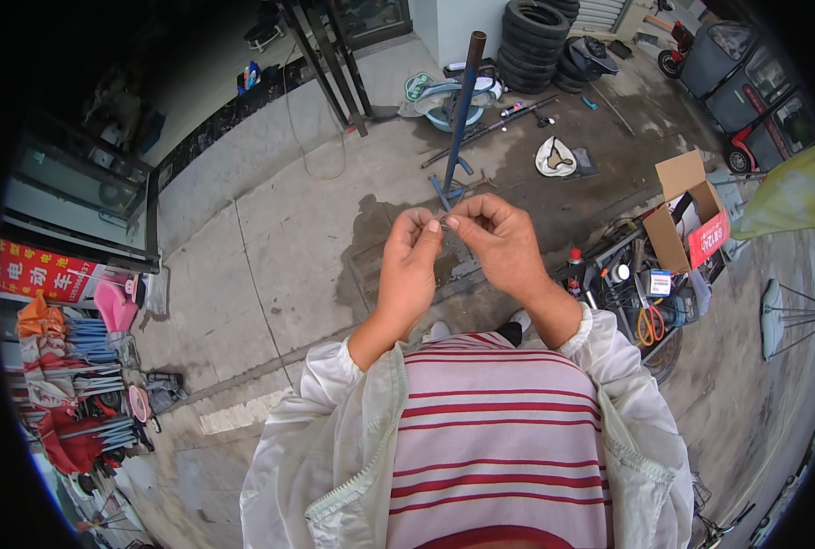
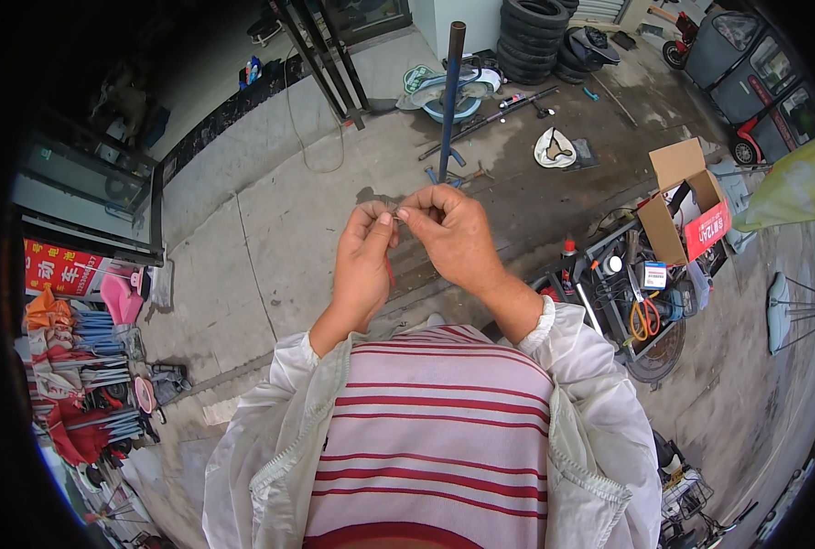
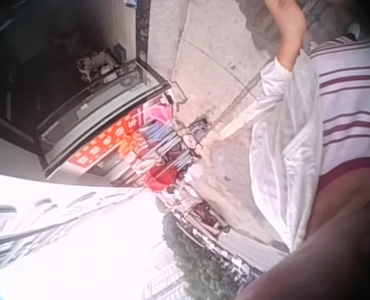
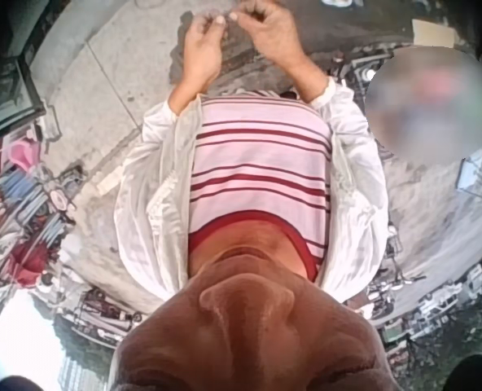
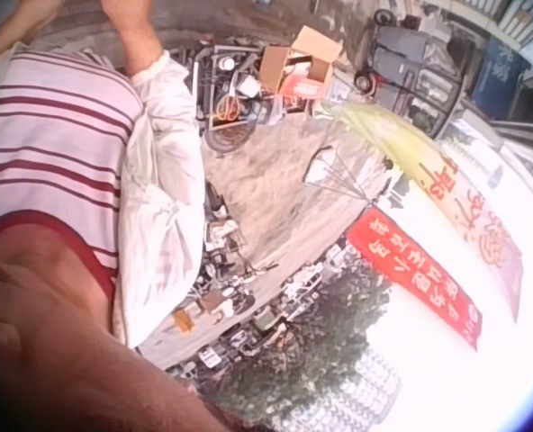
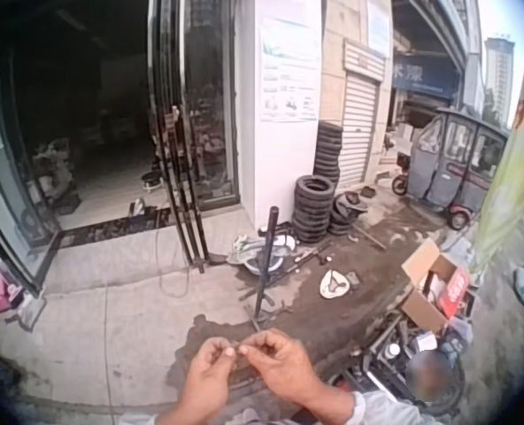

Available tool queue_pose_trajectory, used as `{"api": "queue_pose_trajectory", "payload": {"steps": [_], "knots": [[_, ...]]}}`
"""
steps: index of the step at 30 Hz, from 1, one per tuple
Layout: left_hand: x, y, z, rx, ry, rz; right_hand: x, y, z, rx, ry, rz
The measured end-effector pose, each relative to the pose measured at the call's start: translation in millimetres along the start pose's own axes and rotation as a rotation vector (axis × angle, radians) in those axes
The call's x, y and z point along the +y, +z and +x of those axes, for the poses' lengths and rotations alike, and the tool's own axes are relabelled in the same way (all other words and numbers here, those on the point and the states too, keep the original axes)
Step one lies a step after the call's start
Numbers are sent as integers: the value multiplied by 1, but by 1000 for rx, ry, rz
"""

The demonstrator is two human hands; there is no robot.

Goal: The person sits on the floor and twists the ends of two red wires together. They then move to an outdoor area and use pliers to strip the insulation from the wire ends.

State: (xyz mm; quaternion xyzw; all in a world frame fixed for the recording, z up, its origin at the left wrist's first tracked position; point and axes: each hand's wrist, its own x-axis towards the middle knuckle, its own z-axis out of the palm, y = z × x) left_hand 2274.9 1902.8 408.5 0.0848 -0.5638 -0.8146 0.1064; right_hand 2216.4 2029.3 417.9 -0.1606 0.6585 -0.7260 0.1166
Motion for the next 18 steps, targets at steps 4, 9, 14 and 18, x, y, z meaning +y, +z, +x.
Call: {"api": "queue_pose_trajectory", "payload": {"steps": [4,9,14,18], "knots": [[-1,0,0,10,16,35,-4,0,1,6,-123,-181],[0,-4,-1,13,35,204,-21,-2,3,-44,-286,-491],[-3,-9,-2,4,77,274,-26,-3,4,-105,-318,-601],[-3,-12,-3,6,92,312,-24,0,5,-82,-310,-599]]}}
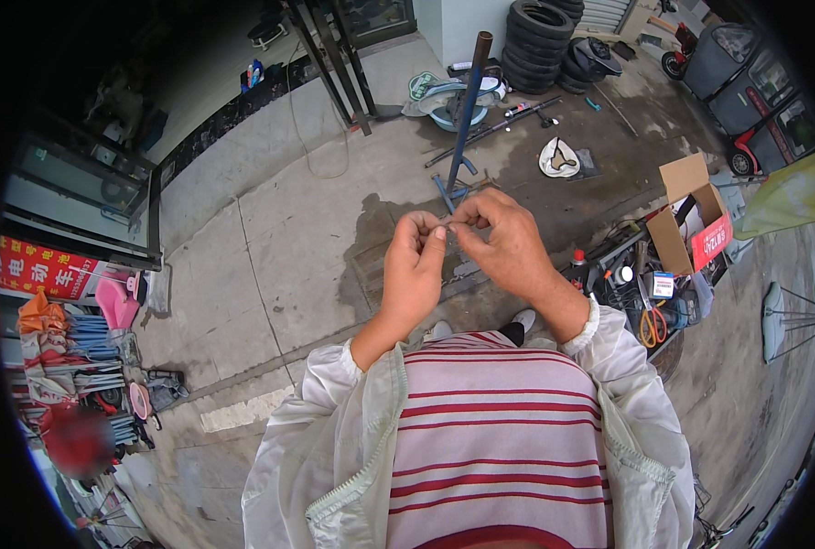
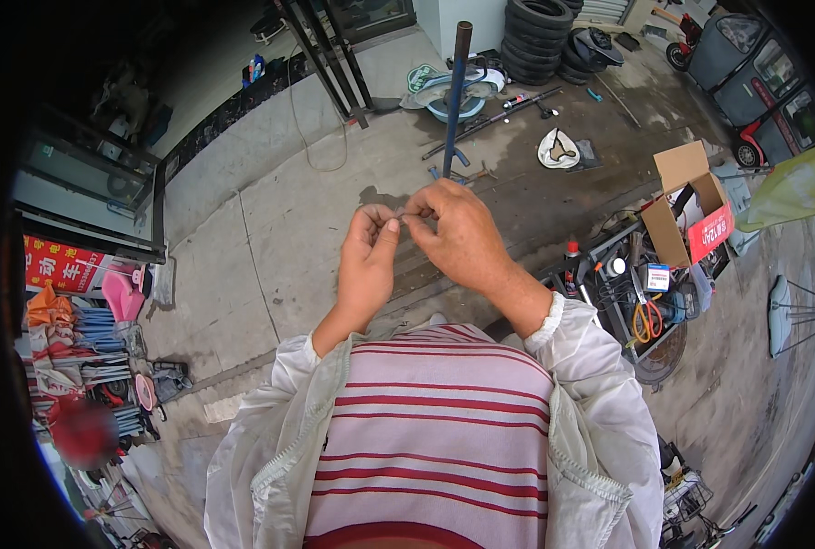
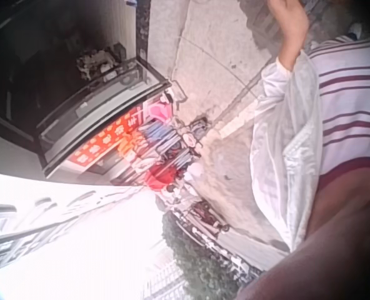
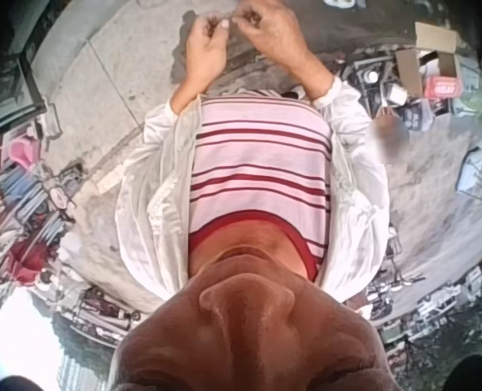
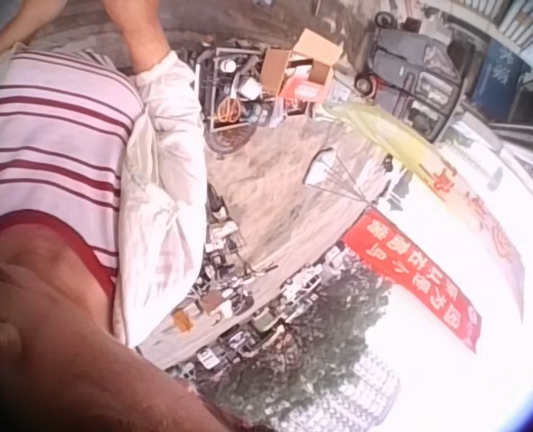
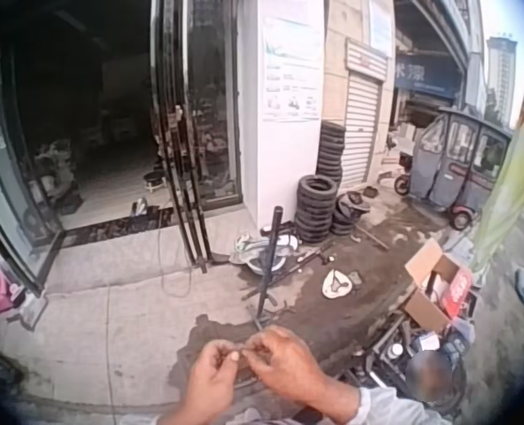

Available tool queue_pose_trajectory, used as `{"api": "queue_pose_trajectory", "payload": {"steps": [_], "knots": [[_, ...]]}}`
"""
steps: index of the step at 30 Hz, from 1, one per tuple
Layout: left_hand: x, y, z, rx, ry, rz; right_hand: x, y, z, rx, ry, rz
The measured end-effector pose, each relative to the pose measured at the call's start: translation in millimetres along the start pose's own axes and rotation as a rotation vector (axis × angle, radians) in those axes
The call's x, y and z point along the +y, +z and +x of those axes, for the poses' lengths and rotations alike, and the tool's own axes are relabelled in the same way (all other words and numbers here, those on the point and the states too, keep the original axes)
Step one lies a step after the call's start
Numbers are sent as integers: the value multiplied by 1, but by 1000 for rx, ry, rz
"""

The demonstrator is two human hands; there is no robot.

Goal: The person sits on the floor and twists the ends of two red wires together. They then move to an outdoor area and use pliers to strip the insulation from the wire ends.

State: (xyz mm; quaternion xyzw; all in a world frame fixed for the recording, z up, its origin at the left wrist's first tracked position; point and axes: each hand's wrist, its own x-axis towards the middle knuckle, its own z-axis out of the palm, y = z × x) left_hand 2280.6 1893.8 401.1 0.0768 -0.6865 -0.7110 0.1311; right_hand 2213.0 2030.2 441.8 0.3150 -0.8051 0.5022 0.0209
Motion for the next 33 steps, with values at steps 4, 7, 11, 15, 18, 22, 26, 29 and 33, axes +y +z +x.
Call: {"api": "queue_pose_trajectory", "payload": {"steps": [4,7,11,15,18,22,26,29,33], "knots": [[3,0,1,2,-115,-66,0,9,-7,72,-25,-40],[-3,1,0,37,-190,-211,3,13,-8,102,-199,-188],[0,2,-5,53,-246,-338,0,13,-7,73,-315,-264],[-2,0,-7,44,-228,-367,-3,9,-7,-38,-272,-247],[-3,-3,-9,28,-246,-320,-5,7,-7,-112,-250,-249],[-13,-4,-11,40,-219,-279,-6,6,-7,-173,-250,-322],[-9,-2,-13,-6,-236,-235,-3,5,-7,-188,-236,-441],[-8,-6,-14,-70,-349,-167,-2,5,-7,-201,-194,-501],[-9,-6,-16,-78,-413,-112,2,8,-10,-259,-181,-510]]}}
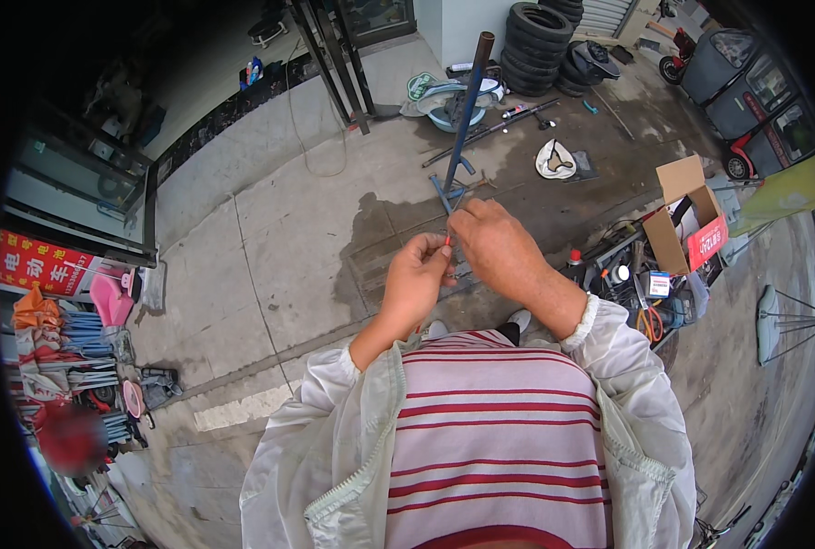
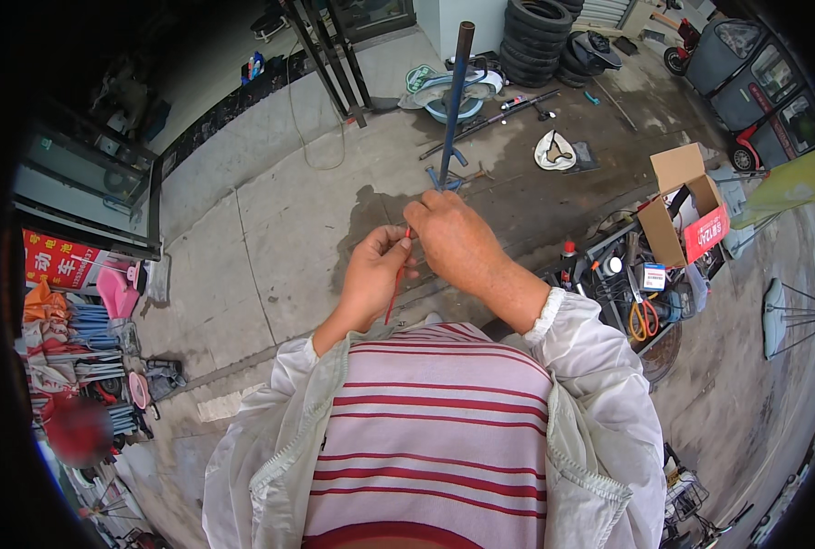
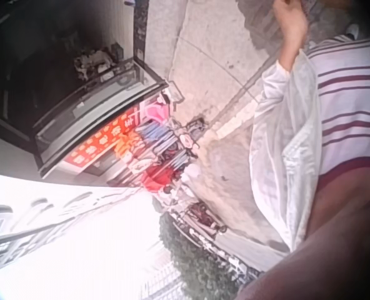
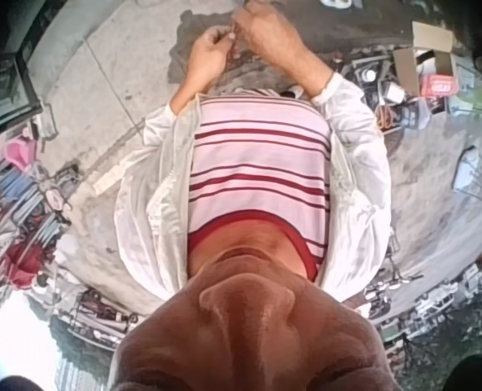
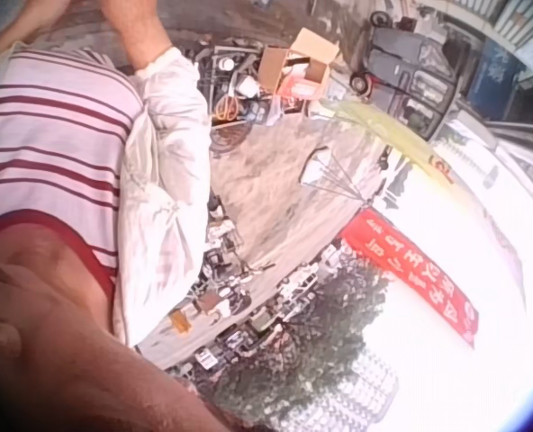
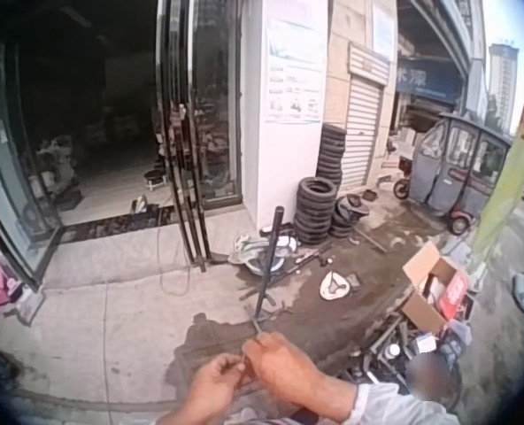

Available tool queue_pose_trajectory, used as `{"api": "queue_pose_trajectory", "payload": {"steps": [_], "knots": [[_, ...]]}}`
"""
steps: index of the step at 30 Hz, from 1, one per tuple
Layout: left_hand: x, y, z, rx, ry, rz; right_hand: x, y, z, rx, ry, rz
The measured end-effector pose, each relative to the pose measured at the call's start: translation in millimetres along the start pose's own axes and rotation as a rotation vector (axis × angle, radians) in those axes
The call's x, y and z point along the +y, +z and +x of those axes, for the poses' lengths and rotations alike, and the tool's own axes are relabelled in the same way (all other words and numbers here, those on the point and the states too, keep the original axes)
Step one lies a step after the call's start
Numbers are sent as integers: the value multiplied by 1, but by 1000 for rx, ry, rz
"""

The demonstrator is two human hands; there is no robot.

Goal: The person sits on the floor and twists the ends of two red wires together. They then move to an outdoor area and use pliers to strip the insulation from the wire ends.

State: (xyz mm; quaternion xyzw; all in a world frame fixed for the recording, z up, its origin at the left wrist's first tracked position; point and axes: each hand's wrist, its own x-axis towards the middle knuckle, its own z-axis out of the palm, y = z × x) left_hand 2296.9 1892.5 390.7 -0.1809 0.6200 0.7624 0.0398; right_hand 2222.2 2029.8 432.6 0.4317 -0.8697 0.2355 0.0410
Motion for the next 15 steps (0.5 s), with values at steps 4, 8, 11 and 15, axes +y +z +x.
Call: {"api": "queue_pose_trajectory", "payload": {"steps": [4,8,11,15], "knots": [[2,-1,1,-12,8,15,0,1,0,16,0,18],[-3,-4,4,-31,9,7,2,1,1,51,-28,36],[-2,-3,4,-32,3,9,7,3,2,54,-77,-20],[1,-3,4,-39,-15,36,12,8,0,46,-24,41]]}}
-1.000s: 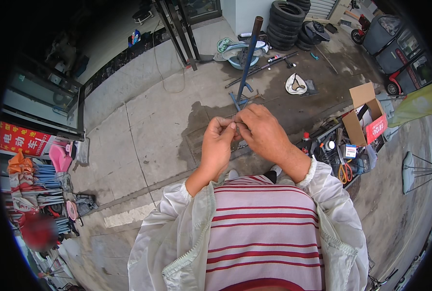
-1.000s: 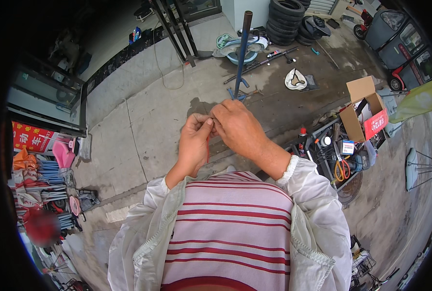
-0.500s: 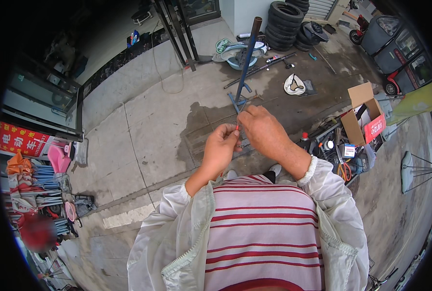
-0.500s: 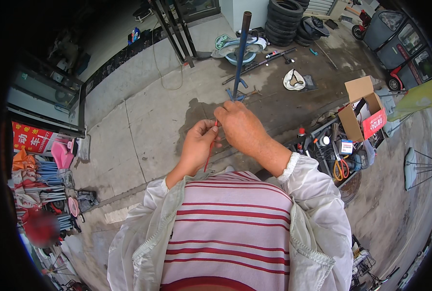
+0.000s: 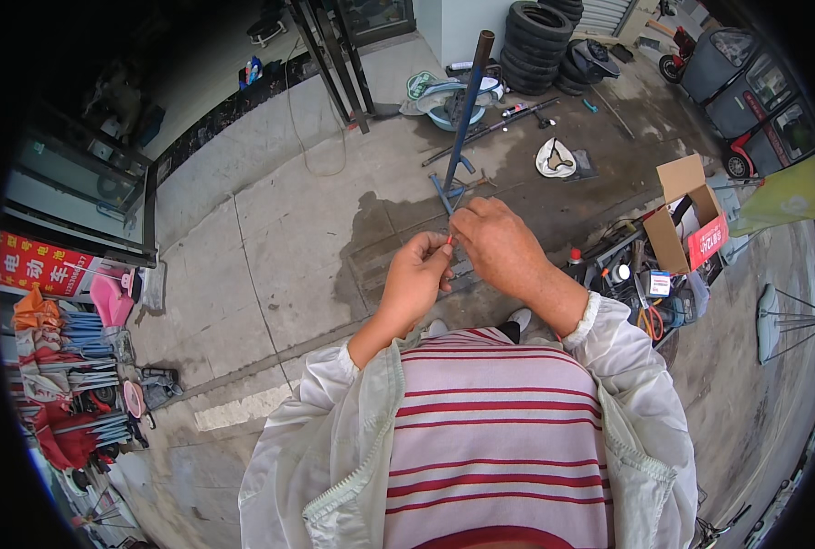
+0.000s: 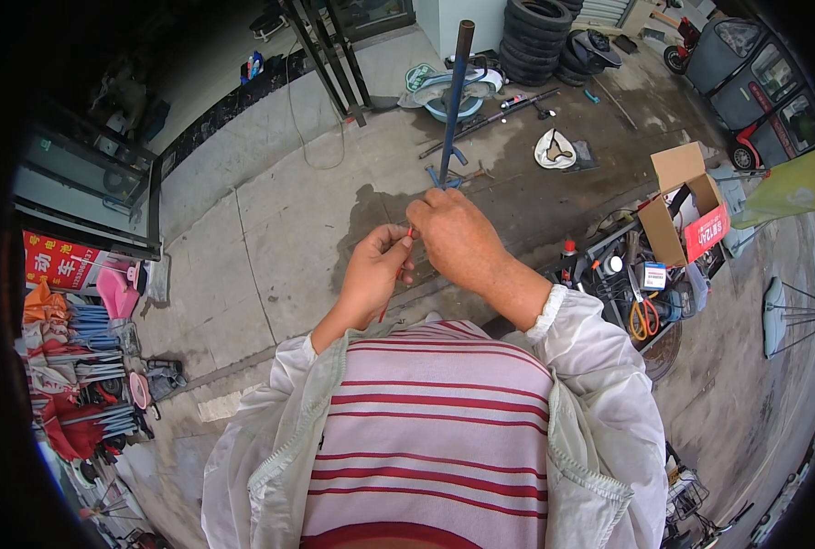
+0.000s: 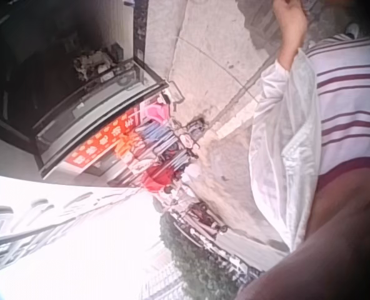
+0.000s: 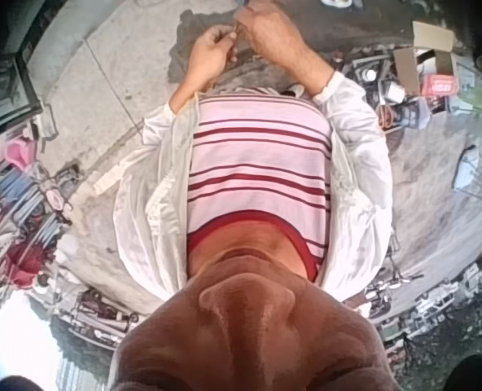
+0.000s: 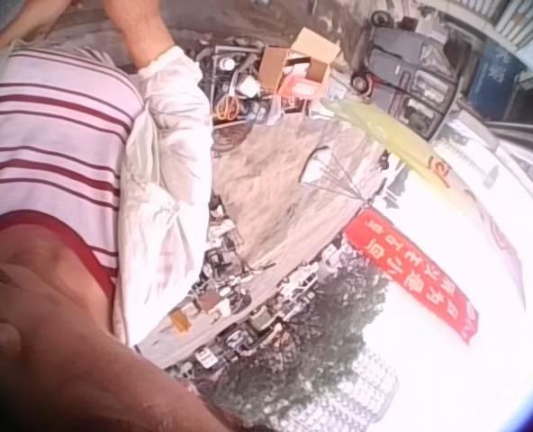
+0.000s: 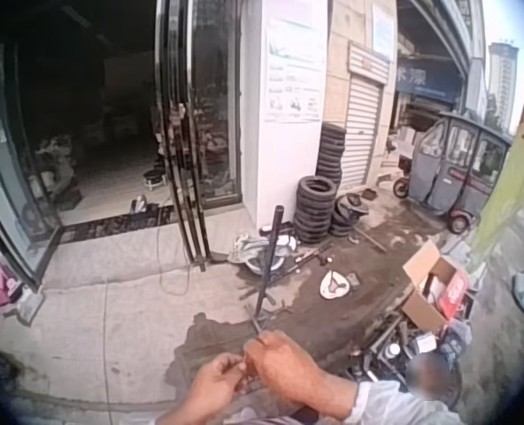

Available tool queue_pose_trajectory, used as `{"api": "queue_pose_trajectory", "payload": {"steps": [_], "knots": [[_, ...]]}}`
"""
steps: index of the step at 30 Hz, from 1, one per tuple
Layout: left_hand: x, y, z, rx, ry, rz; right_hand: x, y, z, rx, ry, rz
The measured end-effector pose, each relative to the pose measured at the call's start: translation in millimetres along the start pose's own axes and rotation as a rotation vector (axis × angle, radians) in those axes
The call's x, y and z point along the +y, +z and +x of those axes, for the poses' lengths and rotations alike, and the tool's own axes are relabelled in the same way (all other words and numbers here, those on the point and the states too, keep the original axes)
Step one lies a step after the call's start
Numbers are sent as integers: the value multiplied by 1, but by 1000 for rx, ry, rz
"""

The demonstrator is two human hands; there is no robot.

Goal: The person sits on the floor and twists the ends of two red wires together. They then move to an outdoor area and use pliers to strip the insulation from the wire ends.

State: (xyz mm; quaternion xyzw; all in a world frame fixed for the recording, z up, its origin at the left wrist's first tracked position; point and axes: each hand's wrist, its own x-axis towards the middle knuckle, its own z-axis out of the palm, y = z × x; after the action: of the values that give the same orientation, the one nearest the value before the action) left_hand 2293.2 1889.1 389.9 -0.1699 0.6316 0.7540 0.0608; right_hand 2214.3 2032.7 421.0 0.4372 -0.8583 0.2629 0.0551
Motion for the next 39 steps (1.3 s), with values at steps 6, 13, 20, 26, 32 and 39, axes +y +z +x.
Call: {"api": "queue_pose_trajectory", "payload": {"steps": [6,13,20,26,32,39], "knots": [[-5,-3,3,-27,-83,-88,-1,10,0,76,57,80],[-6,-1,10,9,-147,-220,5,26,0,144,77,104],[-8,-3,9,-2,-181,-226,9,36,1,248,104,168],[-19,-14,-11,0,-213,-254,94,-7,14,542,283,-82],[1,-39,4,69,16,-460,87,-57,14,381,90,-170],[32,-12,6,-112,-57,-536,12,-22,6,152,-198,48]]}}
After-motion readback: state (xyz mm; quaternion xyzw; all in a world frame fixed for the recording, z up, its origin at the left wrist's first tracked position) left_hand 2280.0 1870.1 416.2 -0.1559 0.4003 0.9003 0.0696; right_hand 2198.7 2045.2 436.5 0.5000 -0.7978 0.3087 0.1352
